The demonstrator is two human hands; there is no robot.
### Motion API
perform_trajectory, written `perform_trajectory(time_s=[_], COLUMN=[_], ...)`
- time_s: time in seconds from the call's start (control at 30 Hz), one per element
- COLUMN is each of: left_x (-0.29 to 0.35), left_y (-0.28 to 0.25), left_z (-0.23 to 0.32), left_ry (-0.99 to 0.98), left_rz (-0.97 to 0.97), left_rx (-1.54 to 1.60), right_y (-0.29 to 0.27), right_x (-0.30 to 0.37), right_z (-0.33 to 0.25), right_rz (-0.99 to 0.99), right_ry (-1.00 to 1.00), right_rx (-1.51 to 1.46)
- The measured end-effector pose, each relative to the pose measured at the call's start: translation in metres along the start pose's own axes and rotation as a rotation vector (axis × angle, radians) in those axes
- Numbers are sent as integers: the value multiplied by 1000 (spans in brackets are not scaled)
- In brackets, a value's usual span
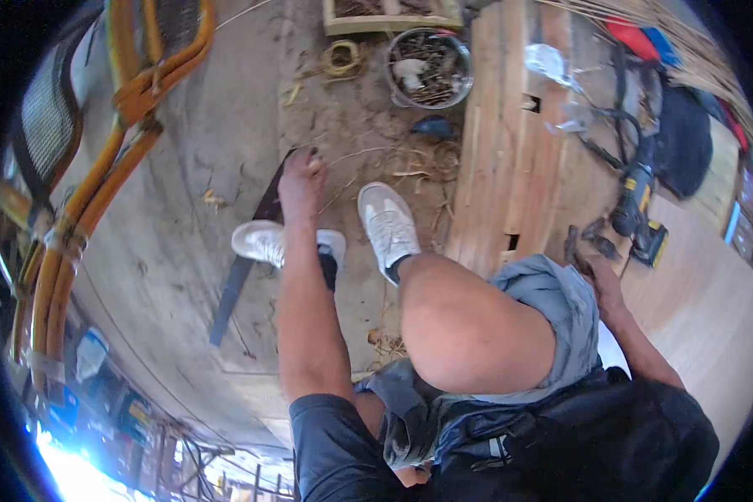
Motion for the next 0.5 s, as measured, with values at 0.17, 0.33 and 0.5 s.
perform_trajectory(time_s=[0.17,0.33,0.5], left_x=[7,5,0], left_y=[0,-4,-6], left_z=[-7,7,3], left_ry=[-76,-50,-31], left_rz=[65,80,51], left_rx=[20,70,117], right_y=[-51,8,146], right_x=[-63,-173,-235], right_z=[-176,-286,-257], right_rz=[129,-349,-340], right_ry=[-85,-220,-182], right_rx=[-504,-771,-392])
Point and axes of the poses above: each hand's wrist, its own x-axis away from the middle knuckle, its own y-axis out of the palm, z = x × y, the point moved 3 cm from there along -x, towards the middle knuckle, and after that the axes turned 9 degrees about y, right-handed, at the moved point
